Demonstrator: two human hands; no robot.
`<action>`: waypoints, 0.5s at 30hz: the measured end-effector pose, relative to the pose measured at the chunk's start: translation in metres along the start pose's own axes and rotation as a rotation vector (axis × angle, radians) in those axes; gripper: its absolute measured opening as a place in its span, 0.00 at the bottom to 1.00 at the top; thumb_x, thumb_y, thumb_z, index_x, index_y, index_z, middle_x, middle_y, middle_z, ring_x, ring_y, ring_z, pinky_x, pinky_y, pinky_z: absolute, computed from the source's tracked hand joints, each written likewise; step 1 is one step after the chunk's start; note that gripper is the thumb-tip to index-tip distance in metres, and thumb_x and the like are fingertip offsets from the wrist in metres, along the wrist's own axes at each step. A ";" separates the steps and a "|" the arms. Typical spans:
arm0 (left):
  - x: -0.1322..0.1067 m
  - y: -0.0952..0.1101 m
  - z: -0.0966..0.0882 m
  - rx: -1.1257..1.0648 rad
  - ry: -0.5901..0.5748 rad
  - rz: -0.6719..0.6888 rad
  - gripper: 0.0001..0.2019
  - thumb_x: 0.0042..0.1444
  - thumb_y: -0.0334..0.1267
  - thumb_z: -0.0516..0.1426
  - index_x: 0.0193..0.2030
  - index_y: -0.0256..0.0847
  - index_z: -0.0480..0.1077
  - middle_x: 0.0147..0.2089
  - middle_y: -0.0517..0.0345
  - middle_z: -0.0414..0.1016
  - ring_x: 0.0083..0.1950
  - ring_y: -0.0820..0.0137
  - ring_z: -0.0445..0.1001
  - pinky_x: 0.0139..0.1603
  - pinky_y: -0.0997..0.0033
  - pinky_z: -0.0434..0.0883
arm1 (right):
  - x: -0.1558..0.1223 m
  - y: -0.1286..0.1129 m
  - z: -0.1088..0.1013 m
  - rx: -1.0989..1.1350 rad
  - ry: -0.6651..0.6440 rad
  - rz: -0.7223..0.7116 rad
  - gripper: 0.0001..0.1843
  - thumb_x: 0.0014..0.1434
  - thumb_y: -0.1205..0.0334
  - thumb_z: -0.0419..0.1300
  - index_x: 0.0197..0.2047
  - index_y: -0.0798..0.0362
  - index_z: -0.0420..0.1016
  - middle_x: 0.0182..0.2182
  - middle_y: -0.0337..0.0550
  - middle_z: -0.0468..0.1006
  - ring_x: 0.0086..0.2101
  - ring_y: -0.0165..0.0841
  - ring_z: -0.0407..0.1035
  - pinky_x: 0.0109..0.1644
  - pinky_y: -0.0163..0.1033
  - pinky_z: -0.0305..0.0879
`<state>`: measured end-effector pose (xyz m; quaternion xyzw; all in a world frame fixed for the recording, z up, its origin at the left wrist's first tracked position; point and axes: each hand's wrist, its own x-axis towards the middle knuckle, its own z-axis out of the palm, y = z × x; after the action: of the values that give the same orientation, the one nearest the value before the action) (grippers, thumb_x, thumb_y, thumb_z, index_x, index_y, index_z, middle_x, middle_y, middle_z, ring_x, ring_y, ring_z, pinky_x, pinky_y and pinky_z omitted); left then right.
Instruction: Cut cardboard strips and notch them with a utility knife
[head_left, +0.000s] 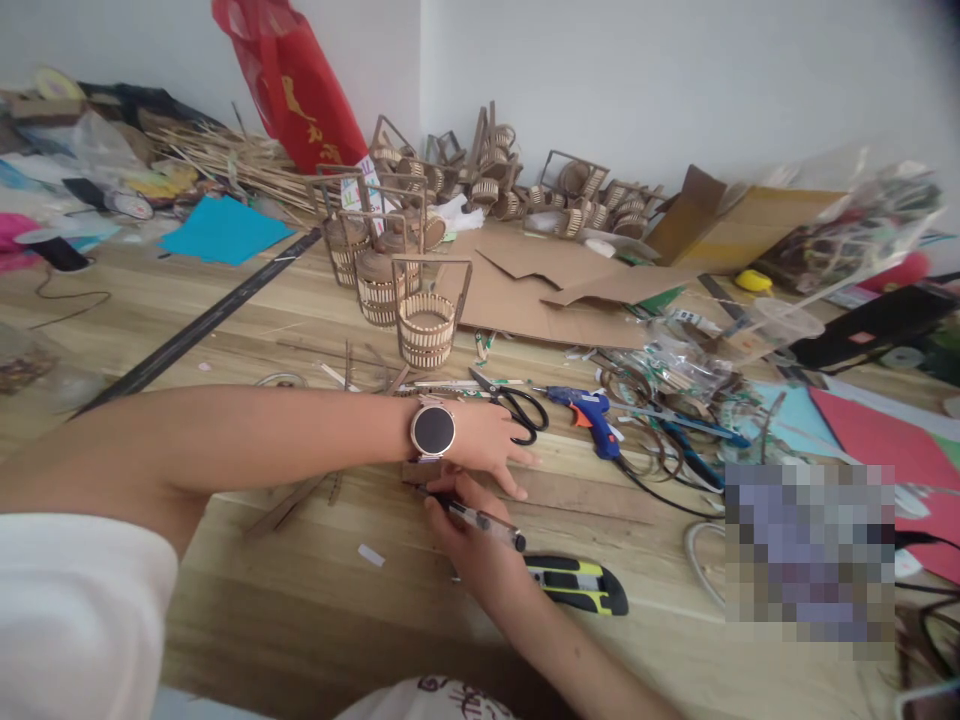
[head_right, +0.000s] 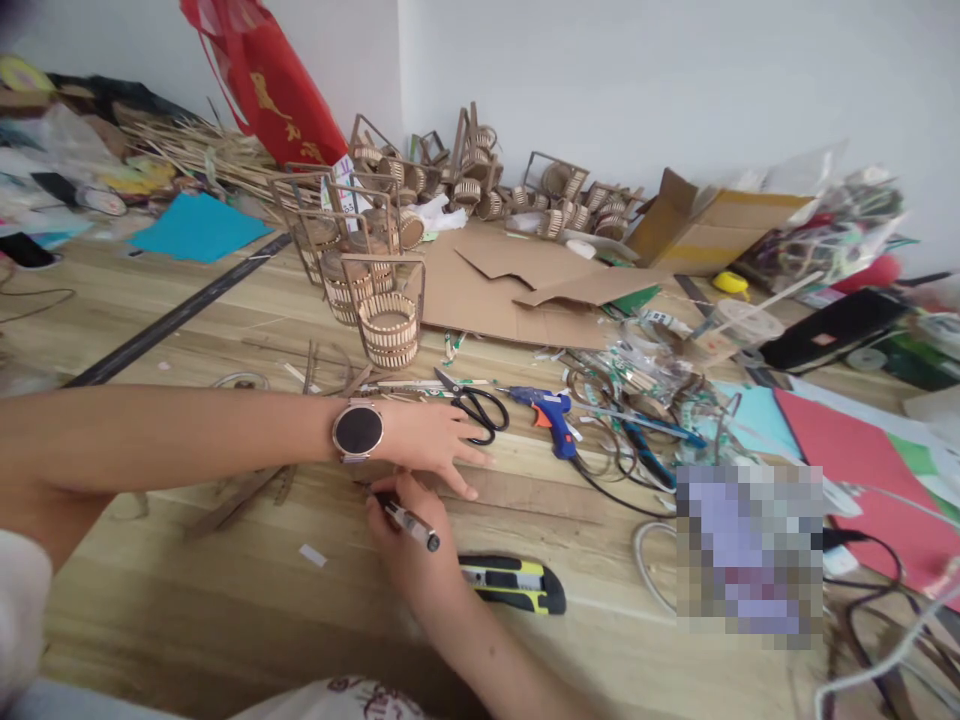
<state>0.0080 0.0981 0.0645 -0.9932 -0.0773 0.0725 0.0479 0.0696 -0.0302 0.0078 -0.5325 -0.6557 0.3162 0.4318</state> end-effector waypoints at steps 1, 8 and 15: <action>0.000 -0.001 0.000 -0.023 0.013 0.118 0.29 0.46 0.26 0.62 0.46 0.72 0.76 0.63 0.77 0.70 0.64 0.64 0.67 0.54 0.67 0.68 | 0.000 0.001 0.001 -0.003 0.002 -0.001 0.06 0.56 0.67 0.57 0.33 0.49 0.76 0.31 0.42 0.83 0.33 0.34 0.77 0.40 0.37 0.74; -0.001 -0.003 -0.002 -0.136 -0.009 0.193 0.26 0.50 0.25 0.61 0.45 0.69 0.78 0.63 0.75 0.70 0.64 0.62 0.66 0.55 0.64 0.69 | 0.003 0.002 0.003 -0.030 -0.005 -0.020 0.06 0.56 0.67 0.58 0.32 0.49 0.76 0.31 0.41 0.83 0.32 0.34 0.77 0.41 0.38 0.74; -0.002 -0.004 0.000 -0.049 -0.042 0.238 0.26 0.55 0.28 0.59 0.53 0.69 0.74 0.67 0.73 0.67 0.68 0.62 0.62 0.58 0.60 0.67 | 0.003 0.003 0.005 -0.060 -0.001 -0.023 0.06 0.55 0.68 0.58 0.32 0.49 0.76 0.30 0.42 0.83 0.32 0.35 0.77 0.40 0.39 0.73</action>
<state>0.0051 0.1018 0.0656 -0.9945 0.0386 0.0966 0.0130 0.0663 -0.0266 0.0041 -0.5375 -0.6713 0.2915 0.4189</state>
